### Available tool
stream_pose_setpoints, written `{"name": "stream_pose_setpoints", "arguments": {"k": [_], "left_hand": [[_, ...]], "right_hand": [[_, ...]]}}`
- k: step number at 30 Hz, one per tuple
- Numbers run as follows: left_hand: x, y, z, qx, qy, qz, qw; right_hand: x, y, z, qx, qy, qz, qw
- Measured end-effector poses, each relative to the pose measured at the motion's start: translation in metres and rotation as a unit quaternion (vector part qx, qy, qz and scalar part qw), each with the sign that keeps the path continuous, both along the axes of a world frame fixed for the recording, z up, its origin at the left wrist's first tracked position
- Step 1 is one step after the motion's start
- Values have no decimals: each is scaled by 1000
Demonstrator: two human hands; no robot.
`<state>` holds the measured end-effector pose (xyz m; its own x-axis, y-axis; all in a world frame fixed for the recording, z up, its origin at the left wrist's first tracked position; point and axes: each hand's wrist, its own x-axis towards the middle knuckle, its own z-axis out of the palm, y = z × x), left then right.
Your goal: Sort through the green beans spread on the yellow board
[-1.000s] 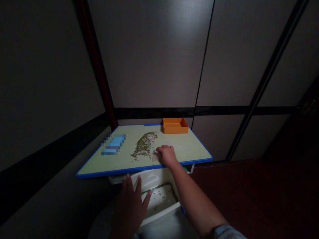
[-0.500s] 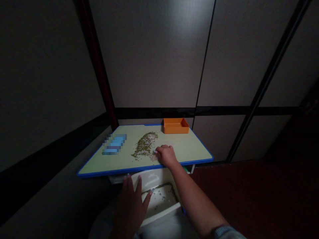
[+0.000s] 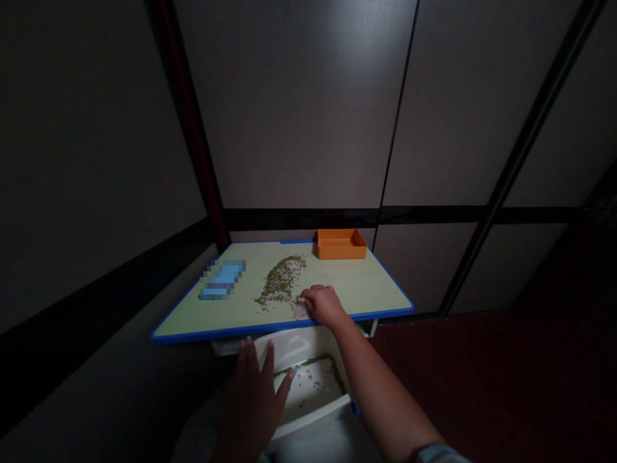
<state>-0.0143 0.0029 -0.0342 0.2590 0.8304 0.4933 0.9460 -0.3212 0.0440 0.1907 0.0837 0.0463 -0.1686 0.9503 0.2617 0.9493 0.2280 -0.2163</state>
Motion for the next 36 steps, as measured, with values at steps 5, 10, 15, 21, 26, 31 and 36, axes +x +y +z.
{"name": "stream_pose_setpoints", "arguments": {"k": [5, 10, 15, 21, 26, 31, 36], "left_hand": [[1, -1, 1, -4, -4, 1, 1000], [2, -3, 5, -10, 7, 5, 1000], [1, -1, 1, -2, 2, 1, 1000], [0, 0, -4, 3, 0, 1, 1000], [4, -1, -1, -16, 1, 6, 1000], [7, 1, 1, -20, -7, 5, 1000], [9, 3, 2, -26, 2, 0, 1000]], "right_hand": [[-3, 1, -2, 0, -16, -25, 1000], [-3, 3, -3, 8, -22, -43, 999], [-3, 4, -4, 8, -27, -63, 998], [-5, 6, -6, 11, -30, -79, 996], [-4, 7, -7, 11, -24, -103, 994], [-4, 7, -8, 16, -24, -101, 995], [-3, 7, -9, 18, -28, -99, 995]]}}
